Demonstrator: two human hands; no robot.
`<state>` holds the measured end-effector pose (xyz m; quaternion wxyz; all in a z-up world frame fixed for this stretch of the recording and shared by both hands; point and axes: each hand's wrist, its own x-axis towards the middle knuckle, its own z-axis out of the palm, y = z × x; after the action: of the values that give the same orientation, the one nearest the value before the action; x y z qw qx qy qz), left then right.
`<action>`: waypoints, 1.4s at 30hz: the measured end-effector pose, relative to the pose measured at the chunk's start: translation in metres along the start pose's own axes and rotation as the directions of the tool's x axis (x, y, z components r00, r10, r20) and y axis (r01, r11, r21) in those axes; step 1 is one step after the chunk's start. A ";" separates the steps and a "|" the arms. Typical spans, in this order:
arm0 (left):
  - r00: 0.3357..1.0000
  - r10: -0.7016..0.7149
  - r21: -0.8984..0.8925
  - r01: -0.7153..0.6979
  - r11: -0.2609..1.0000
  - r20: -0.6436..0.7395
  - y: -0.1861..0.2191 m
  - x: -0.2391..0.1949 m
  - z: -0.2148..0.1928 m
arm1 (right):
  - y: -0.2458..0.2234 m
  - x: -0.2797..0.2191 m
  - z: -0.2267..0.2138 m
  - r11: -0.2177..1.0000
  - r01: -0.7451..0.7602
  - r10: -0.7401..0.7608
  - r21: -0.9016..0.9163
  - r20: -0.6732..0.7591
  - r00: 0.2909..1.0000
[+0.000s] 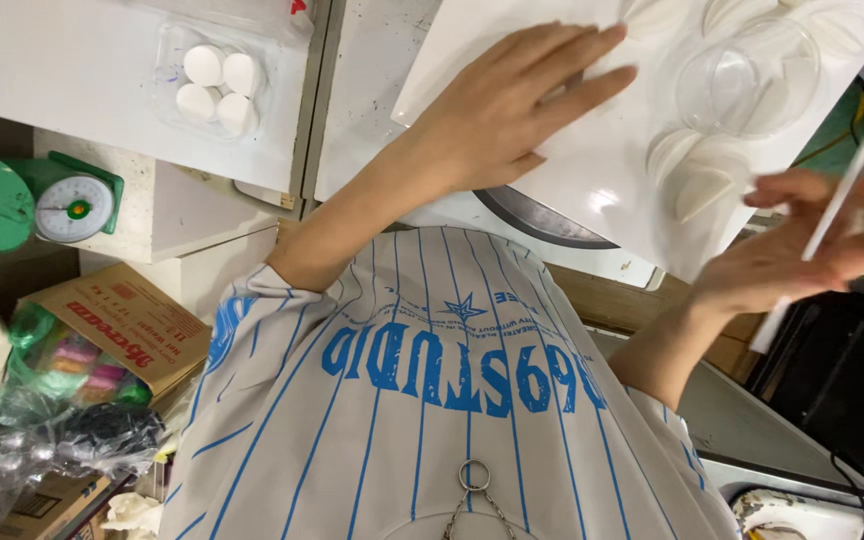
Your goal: The person repeatedly picks up small white circular objects and uses a thin white stick to press and shape them into a white mold. The person handles the objects one at a time, rotating and adjusting them within the mold cavity.
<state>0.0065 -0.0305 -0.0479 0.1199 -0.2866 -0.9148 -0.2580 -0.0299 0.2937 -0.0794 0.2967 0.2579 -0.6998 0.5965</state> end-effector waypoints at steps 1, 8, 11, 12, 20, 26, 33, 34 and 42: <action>1.000 0.014 0.031 -0.015 0.999 0.012 0.000 0.003 0.001 | 0.007 0.002 -0.010 0.999 0.026 -0.025 0.038 -0.023 0.999; 0.994 0.079 -0.060 -0.074 0.995 0.077 0.000 -0.002 -0.006 | 0.044 0.022 -0.065 0.918 -0.147 0.224 -0.369 0.175 0.959; 0.996 0.019 -0.004 -0.020 1.000 -0.086 0.011 -0.017 -0.008 | 0.052 0.029 -0.059 0.935 -0.047 0.099 -0.351 0.131 0.986; 0.987 -0.015 0.029 0.020 0.999 -0.162 0.019 -0.025 -0.013 | 0.044 0.026 -0.054 0.945 0.009 0.017 -0.327 0.076 0.997; 0.958 0.281 -0.975 -0.003 0.221 0.061 0.129 -0.096 -0.055 | -0.019 -0.007 0.064 0.978 0.208 -0.208 0.008 0.038 0.977; 0.984 0.125 -0.982 -0.140 0.124 -0.125 0.089 -0.127 -0.053 | -0.042 -0.017 0.120 0.956 0.180 -0.235 0.232 0.234 0.944; 0.917 0.348 -0.956 -0.258 0.139 -0.197 0.091 -0.131 -0.060 | -0.035 -0.023 0.112 0.984 0.113 -0.144 0.140 0.234 0.961; 0.987 0.141 -0.914 -0.129 0.386 -0.080 0.059 -0.167 -0.067 | -0.036 -0.022 0.108 0.986 0.105 -0.133 0.130 0.237 0.962; 0.444 -0.766 0.292 0.893 0.341 -0.464 -0.163 -0.340 -0.016 | -0.047 -0.027 0.111 0.993 0.108 -0.115 0.043 0.220 0.969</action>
<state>0.1864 -0.3105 -0.2251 0.1517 0.2995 -0.9394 -0.0691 0.0102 0.1772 -0.0788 0.2456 0.3664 -0.7039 0.5567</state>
